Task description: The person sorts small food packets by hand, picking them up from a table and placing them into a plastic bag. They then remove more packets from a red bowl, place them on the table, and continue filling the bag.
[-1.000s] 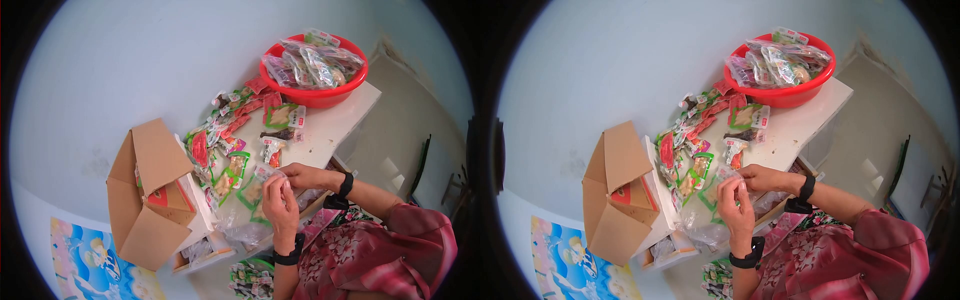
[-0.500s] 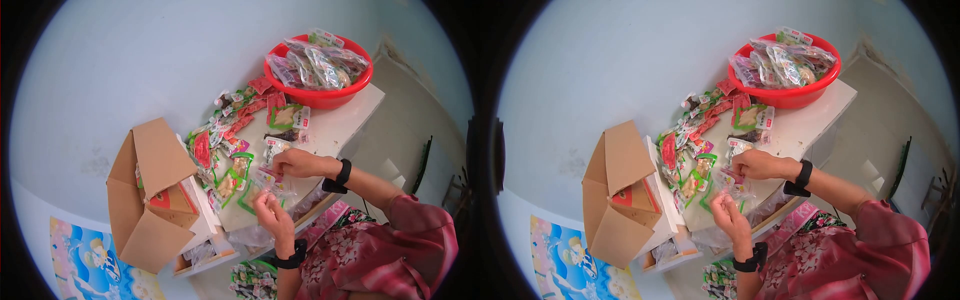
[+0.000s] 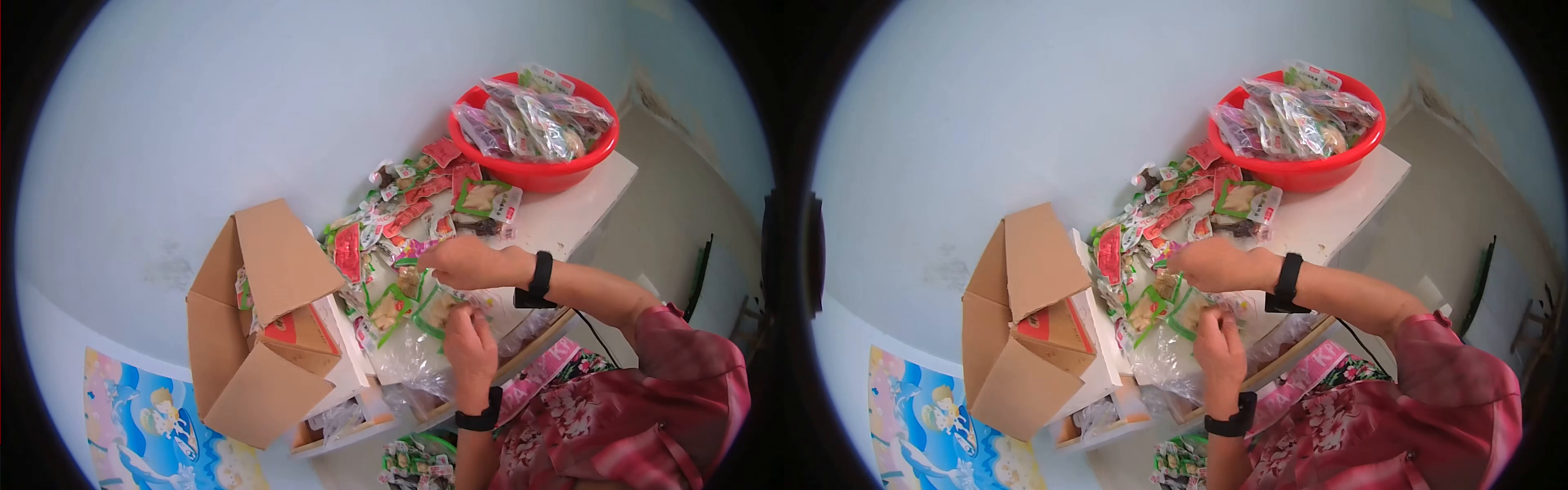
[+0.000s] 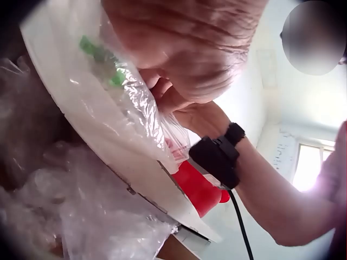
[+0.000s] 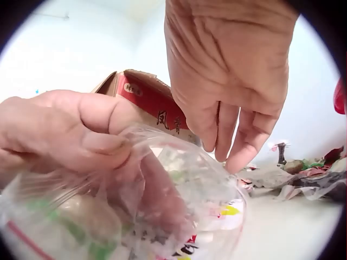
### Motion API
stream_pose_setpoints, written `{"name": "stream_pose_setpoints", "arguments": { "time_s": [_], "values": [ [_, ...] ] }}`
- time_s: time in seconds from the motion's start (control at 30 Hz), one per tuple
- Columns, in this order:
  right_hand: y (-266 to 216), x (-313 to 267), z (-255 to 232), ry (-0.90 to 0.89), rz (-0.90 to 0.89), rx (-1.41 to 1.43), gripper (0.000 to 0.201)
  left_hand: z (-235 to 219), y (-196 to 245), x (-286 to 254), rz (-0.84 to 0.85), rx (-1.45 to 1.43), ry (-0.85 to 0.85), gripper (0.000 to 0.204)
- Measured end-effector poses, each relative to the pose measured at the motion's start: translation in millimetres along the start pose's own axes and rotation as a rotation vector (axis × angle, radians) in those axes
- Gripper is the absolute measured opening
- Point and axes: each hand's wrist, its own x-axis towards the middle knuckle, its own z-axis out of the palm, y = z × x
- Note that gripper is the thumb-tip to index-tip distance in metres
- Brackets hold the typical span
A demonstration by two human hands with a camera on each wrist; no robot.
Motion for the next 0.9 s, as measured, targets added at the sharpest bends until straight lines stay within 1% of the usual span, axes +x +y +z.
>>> {"name": "stream_pose_setpoints", "arguments": {
  "time_s": [0.03, 0.07, 0.13, 0.17, 0.27, 0.37, 0.4, 0.5, 0.6, 0.7, 0.8, 0.9],
  "values": [
    [-5.2, 6.7, 0.8, -0.021, -0.026, -0.015, 0.031, -0.6, 3.1, -1.4, 0.021, 0.035, -0.002, 0.015],
    [-6.2, 14.4, 7.2, -0.092, -0.032, -0.021, 0.037, -1.8, 6.9, -3.8, 0.040, 0.070, -0.005, 0.015],
    [-2.3, 26.1, 21.7, -0.162, -0.123, -0.059, 0.047, 0.6, 4.7, -6.3, 0.088, 0.135, 0.001, 0.015],
    [-1.0, 31.4, 30.1, -0.203, -0.172, -0.077, 0.052, 0.7, 4.4, -6.8, 0.092, 0.122, 0.006, 0.014],
    [6.9, 38.9, 59.4, -0.112, -0.308, -0.172, 0.065, -1.5, 5.8, -5.1, 0.119, 0.106, 0.041, 0.011],
    [4.9, 47.2, 46.4, -0.286, -0.250, -0.227, 0.078, -0.8, 3.8, -6.0, 0.150, 0.112, 0.068, 0.011],
    [6.5, 49.0, 46.6, -0.249, -0.257, -0.207, 0.074, -0.8, 2.9, -6.0, 0.157, 0.115, 0.078, 0.011],
    [6.2, 49.2, 44.1, -0.227, -0.230, -0.326, 0.059, 0.7, 3.1, -6.0, 0.166, 0.125, 0.085, 0.010],
    [-4.2, 43.8, 39.3, -0.187, -0.260, -0.394, 0.044, 0.0, 4.8, -6.8, 0.153, 0.142, 0.071, 0.010],
    [4.4, 43.8, 39.5, -0.078, -0.237, -0.410, 0.039, -1.0, 5.0, -7.6, 0.148, 0.140, 0.084, 0.009],
    [-12.0, 35.7, 3.4, -0.086, -0.056, -0.245, 0.045, 2.2, 5.2, -8.3, 0.144, 0.130, 0.087, 0.010],
    [-0.1, 17.3, -4.2, 0.381, -0.107, 0.127, 0.036, 2.2, 2.5, -8.3, 0.139, 0.141, 0.057, 0.010]
  ]
}}
